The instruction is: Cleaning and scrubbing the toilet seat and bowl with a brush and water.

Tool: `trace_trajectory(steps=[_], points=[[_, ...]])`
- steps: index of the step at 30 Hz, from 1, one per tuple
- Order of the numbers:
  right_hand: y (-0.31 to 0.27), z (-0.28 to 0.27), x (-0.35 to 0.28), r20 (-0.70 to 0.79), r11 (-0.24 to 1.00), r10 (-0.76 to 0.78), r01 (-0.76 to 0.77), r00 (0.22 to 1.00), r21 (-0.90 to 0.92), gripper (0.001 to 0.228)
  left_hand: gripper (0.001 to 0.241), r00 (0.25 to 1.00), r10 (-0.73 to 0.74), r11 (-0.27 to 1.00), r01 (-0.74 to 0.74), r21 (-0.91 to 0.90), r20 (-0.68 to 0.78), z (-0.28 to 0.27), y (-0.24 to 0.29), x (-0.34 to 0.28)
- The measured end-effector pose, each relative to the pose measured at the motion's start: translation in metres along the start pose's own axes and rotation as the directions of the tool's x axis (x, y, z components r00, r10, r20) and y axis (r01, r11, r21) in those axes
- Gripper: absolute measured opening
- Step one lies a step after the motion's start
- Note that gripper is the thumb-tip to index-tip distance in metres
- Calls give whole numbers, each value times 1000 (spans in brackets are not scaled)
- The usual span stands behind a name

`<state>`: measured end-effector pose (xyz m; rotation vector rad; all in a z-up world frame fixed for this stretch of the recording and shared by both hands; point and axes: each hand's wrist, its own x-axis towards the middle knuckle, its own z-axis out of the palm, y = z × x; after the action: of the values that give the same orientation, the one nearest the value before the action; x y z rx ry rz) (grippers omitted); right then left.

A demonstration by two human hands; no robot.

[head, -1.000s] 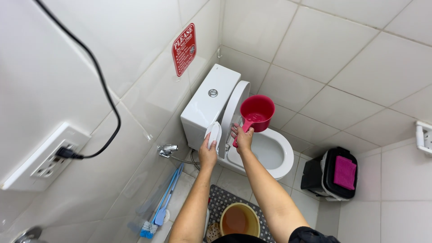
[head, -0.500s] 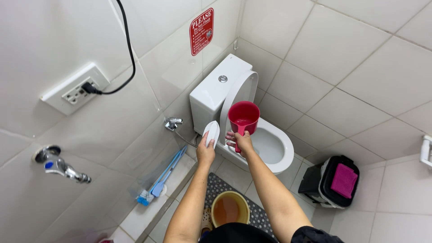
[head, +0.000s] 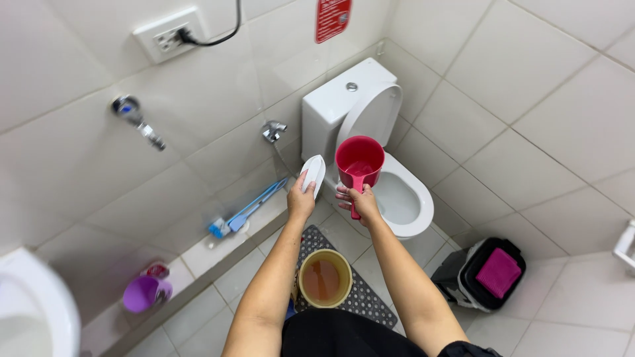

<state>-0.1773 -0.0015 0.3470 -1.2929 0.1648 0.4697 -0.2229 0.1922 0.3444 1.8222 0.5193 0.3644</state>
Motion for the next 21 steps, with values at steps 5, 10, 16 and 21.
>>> trace_trajectory(steps=[5, 10, 16, 21], points=[[37, 38, -31, 139, 995, 80, -72, 987, -65, 28, 47, 993, 24, 999, -20, 39, -114, -55, -15, -29], [63, 92, -63, 288, 977, 187, -149, 939, -150, 31, 47, 967, 20, 999, -11, 36, -255, -126, -23, -65], [90, 203, -99, 487, 965, 225, -123, 844, -232, 31, 45, 891, 19, 996, 20, 82, -453, -242, -28, -117], [116, 300, -156, 613, 963, 242, -107, 752, -248, 31, 43, 771, 127, 990, -58, 130, -624, -346, -34, -177]])
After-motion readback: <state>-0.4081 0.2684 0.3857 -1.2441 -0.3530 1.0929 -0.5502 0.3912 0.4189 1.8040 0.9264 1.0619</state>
